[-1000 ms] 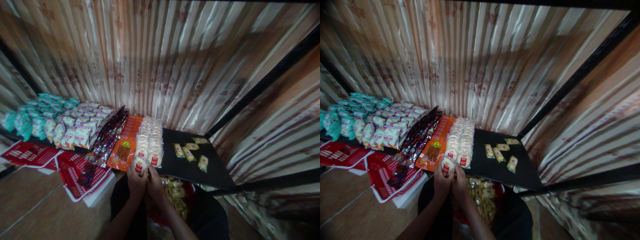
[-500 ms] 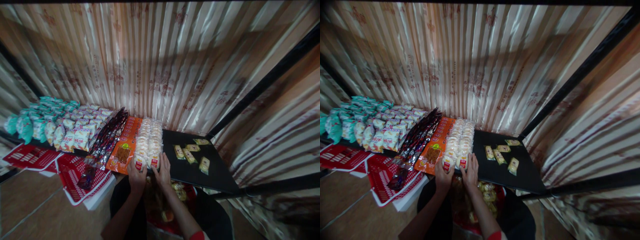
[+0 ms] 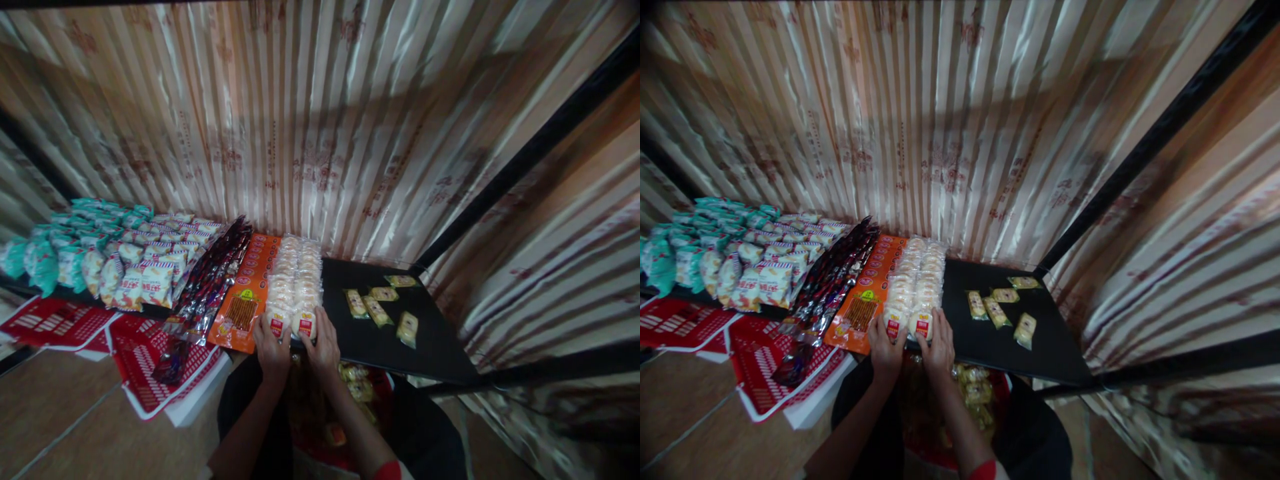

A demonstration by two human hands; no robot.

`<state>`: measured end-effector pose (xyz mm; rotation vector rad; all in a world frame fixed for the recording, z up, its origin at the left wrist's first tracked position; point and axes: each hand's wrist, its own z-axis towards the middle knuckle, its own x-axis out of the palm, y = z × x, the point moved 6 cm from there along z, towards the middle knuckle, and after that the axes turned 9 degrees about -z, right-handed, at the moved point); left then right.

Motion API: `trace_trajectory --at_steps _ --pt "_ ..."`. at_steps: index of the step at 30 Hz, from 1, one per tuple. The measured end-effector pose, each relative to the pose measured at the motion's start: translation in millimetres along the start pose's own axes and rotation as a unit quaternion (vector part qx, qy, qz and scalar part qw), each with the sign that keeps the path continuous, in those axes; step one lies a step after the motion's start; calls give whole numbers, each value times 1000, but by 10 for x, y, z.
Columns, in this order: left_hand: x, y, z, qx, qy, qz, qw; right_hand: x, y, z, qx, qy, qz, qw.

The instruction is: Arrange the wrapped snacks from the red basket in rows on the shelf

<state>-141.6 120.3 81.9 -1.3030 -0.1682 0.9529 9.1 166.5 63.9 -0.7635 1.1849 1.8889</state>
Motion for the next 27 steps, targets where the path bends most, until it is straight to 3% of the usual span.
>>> trace_trajectory --at_steps 14,27 --pt "76 -11 74 -6 12 1 1000 -48 31 33 -4 -1 -11 1000" --pt "116 11 69 67 13 53 996 7 -7 104 -37 -21 -12 999"
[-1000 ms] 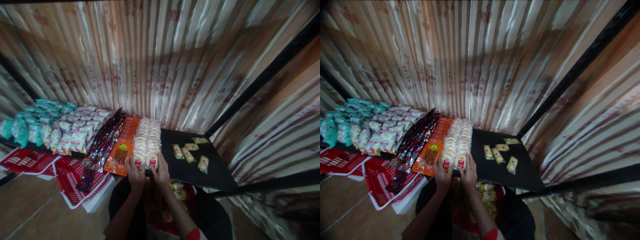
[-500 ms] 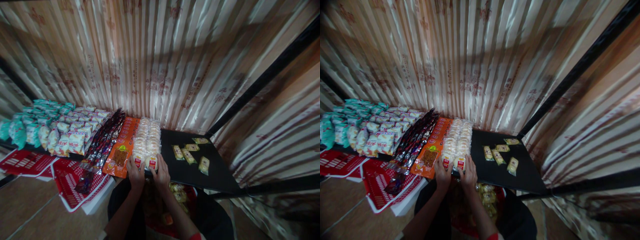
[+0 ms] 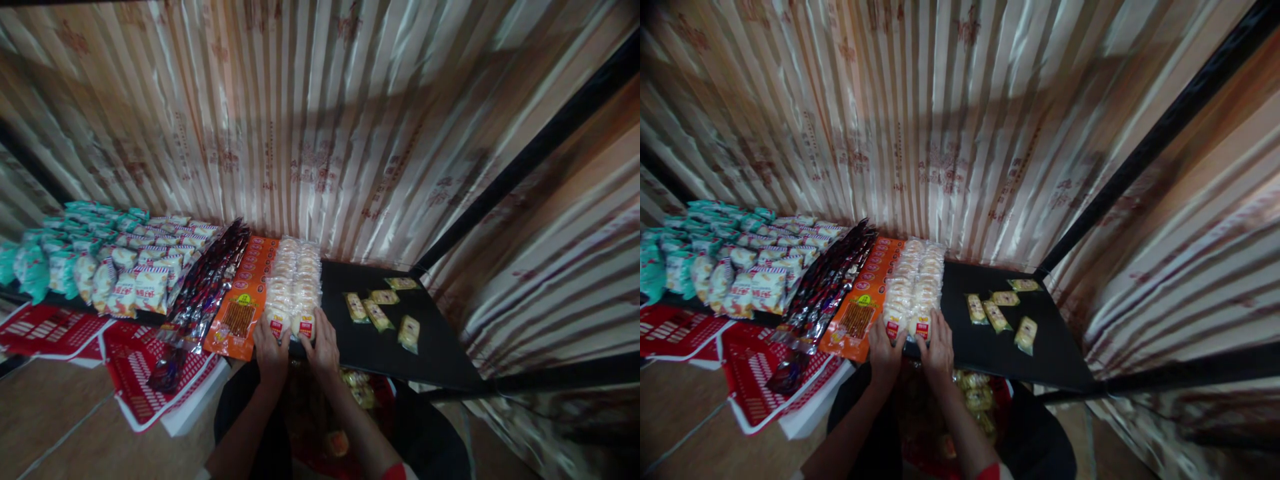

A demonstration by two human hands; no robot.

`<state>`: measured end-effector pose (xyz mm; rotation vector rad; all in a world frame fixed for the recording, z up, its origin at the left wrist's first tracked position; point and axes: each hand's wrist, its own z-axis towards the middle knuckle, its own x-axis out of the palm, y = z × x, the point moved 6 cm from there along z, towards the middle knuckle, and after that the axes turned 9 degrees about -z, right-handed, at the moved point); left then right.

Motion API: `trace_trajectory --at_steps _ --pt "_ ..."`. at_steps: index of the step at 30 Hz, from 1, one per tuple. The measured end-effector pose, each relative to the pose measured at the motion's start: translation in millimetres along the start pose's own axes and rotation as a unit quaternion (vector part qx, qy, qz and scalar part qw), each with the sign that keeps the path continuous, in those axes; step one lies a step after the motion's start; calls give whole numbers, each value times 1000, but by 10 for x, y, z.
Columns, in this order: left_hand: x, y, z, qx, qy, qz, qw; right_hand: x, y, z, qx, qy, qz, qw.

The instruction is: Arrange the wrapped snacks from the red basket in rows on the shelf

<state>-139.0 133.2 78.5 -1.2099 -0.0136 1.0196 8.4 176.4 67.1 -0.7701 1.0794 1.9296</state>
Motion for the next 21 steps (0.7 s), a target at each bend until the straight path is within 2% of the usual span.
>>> trace_trajectory --at_steps 8,17,21 --pt "-17 -62 -99 54 -34 97 993 -16 -13 -12 10 0 -2 1000" --pt "-60 -79 -76 73 -26 90 993 2 -16 -15 10 7 -10 1000" --pt "-107 -126 -55 87 -45 112 989 -2 -12 -17 6 1 -14 1000"
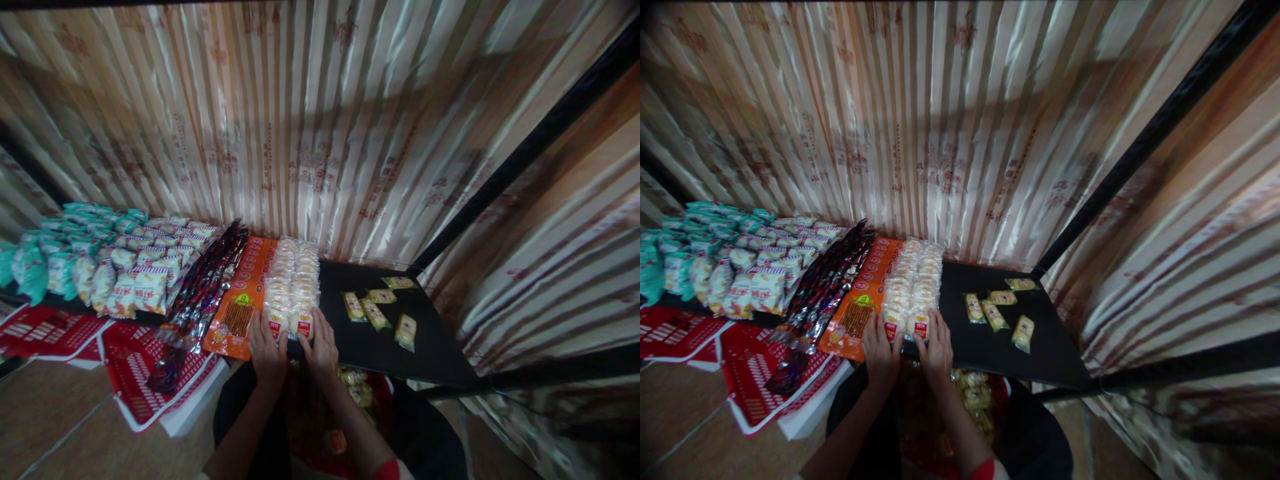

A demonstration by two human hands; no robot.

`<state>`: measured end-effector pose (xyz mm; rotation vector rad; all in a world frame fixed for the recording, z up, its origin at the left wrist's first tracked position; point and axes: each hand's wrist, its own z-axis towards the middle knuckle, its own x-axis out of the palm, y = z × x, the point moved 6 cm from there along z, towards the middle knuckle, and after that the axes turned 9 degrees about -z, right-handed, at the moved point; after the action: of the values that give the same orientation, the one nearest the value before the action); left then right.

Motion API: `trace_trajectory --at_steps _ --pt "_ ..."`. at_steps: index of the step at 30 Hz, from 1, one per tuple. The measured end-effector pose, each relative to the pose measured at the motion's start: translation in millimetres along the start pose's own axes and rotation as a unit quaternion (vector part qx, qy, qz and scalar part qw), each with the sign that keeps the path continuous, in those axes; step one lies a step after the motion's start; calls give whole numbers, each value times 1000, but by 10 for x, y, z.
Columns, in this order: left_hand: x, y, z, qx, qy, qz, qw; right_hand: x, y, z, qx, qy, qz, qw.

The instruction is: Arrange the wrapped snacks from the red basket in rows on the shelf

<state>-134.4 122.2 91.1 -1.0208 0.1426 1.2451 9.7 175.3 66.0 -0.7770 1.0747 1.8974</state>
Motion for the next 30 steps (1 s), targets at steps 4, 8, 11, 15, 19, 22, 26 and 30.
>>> trace_trajectory --at_steps 4,8,11,15,19,22,26,30 --pt "15 -113 53 49 8 -1 999 1 -1 -10 -12 -20 -6 1000" --pt "107 -209 129 55 30 -13 998 4 3 -10 -25 -32 -24 999" --pt "208 -262 174 56 44 -10 997 1 40 -2 -46 -32 -39 998" --pt "315 -276 187 52 43 5 998 7 65 -8 -49 -7 -28 998" --pt "348 -255 168 54 31 4 998 5 -7 -28 -34 33 58 997" --pt "350 -250 158 62 27 7 998 -21 -181 31 41 44 165 984" --pt "348 -259 161 62 32 12 997 21 -385 282 173 53 272 945" --pt "343 -267 170 61 41 14 997 165 -382 612 213 59 321 921"
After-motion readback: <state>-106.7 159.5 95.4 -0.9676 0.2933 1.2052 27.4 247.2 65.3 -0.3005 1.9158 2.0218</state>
